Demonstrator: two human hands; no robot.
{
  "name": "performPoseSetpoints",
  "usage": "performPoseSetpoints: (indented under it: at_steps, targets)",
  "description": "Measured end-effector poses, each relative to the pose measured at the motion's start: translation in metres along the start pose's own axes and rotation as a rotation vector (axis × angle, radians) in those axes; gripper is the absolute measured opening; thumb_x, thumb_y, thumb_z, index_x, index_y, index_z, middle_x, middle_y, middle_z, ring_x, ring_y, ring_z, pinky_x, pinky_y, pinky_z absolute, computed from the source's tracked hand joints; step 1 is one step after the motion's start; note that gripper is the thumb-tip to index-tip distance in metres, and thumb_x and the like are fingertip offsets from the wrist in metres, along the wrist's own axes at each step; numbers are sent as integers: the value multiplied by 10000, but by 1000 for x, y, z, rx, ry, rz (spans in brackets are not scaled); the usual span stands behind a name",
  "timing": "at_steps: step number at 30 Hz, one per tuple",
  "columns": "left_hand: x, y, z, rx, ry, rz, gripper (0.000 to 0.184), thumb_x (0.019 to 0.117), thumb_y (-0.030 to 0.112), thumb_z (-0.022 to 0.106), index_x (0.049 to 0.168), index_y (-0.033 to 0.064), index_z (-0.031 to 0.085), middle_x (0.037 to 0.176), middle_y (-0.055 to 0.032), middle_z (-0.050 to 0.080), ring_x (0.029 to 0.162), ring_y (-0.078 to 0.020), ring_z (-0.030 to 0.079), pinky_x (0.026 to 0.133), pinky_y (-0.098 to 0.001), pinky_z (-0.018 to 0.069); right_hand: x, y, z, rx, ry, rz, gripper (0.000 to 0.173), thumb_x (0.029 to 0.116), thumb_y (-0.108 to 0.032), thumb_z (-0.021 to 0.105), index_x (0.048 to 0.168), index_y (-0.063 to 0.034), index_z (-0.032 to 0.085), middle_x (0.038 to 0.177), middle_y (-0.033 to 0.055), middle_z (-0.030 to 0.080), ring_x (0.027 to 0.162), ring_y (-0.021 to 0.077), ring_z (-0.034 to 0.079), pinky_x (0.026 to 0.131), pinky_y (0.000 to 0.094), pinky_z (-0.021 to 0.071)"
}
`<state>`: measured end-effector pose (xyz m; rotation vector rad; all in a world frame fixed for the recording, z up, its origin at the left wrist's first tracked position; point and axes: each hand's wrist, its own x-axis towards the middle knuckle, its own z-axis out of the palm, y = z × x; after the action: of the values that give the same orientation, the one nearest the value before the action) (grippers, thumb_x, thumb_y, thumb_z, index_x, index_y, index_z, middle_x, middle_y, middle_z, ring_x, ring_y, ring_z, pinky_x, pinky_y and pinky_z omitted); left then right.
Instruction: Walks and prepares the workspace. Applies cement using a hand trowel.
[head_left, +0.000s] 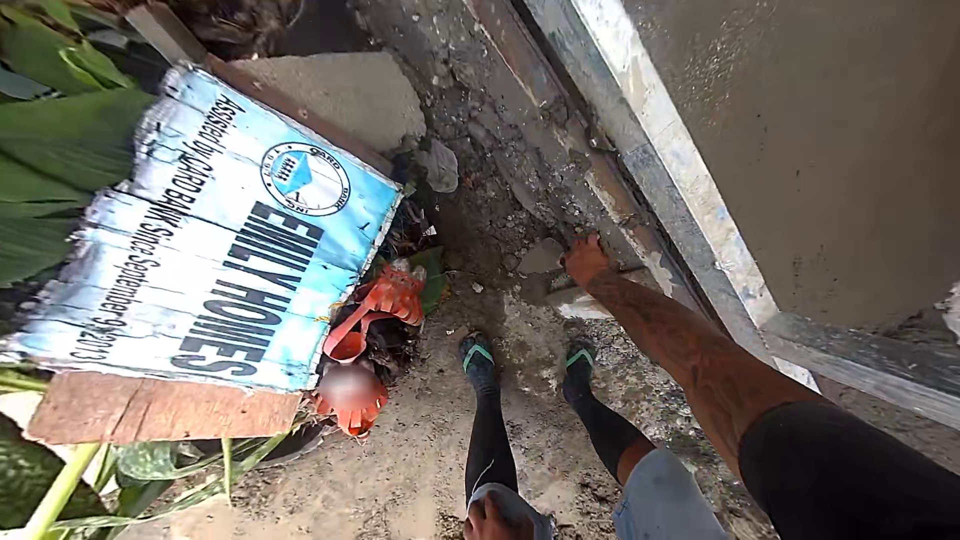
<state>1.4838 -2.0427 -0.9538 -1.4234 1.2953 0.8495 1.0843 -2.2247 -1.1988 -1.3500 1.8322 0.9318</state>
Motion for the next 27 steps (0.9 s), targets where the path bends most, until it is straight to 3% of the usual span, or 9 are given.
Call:
performPoseSetpoints:
  at_steps: [2,4,7,12,15,21,27]
  targets:
    - [-2,3,-3,14,-15,-4,790,813,563,749,1449,126,575,1466,-207,529,1299,-414,546,981,-602,490,-28,-6,-1,231,-88,94,531,948,-168,691,1353,141,542,1482,376,427,1374,532,435,1064,712,389]
    - [2,8,-5,29,-9,3,789,817,572,736,1443,118,576,1468,-197,529,1308,-406,540,996,-598,481,-40,0,-7,400,-104,166,594,913,-257,754,1356,88,561,1454,336,484,1323,506,507,1010,697,458]
    - [1,3,-4,38,-16,21,790,824,572,742,1443,112,570,1462,-194,531,1308,-407,539,999,-596,482,-60,9,9,592,-89,261,472,941,-161,682,1349,44,562,1369,304,564,1216,471,610,945,644,530]
    - [4,0,-2,54,3,21,792,821,583,748,1444,124,578,1450,-208,539,1279,-414,562,966,-608,499,-56,-2,59,726,-142,129,396,1018,-292,597,1240,30,658,1293,274,639,1227,426,622,1011,626,503]
    - [2,-3,1,34,2,21,767,831,552,756,1449,134,575,1456,-200,538,1278,-409,563,975,-609,493,-52,-29,91,816,-210,141,443,1022,-326,594,1280,32,637,1359,273,595,1240,419,611,1023,619,499]
    - [5,-21,5,-87,56,50,739,818,493,797,1431,131,602,1442,-192,561,1254,-412,589,956,-622,506,-37,-83,150,698,-165,226,504,963,-235,664,1389,16,569,1456,265,507,1218,463,603,937,647,530]
    - [5,-33,8,-124,76,72,758,790,450,834,1413,81,612,1414,-242,567,1214,-429,614,938,-605,533,9,-119,200,632,-207,305,597,966,-120,640,1502,35,429,1512,294,455,1217,501,602,902,669,537]
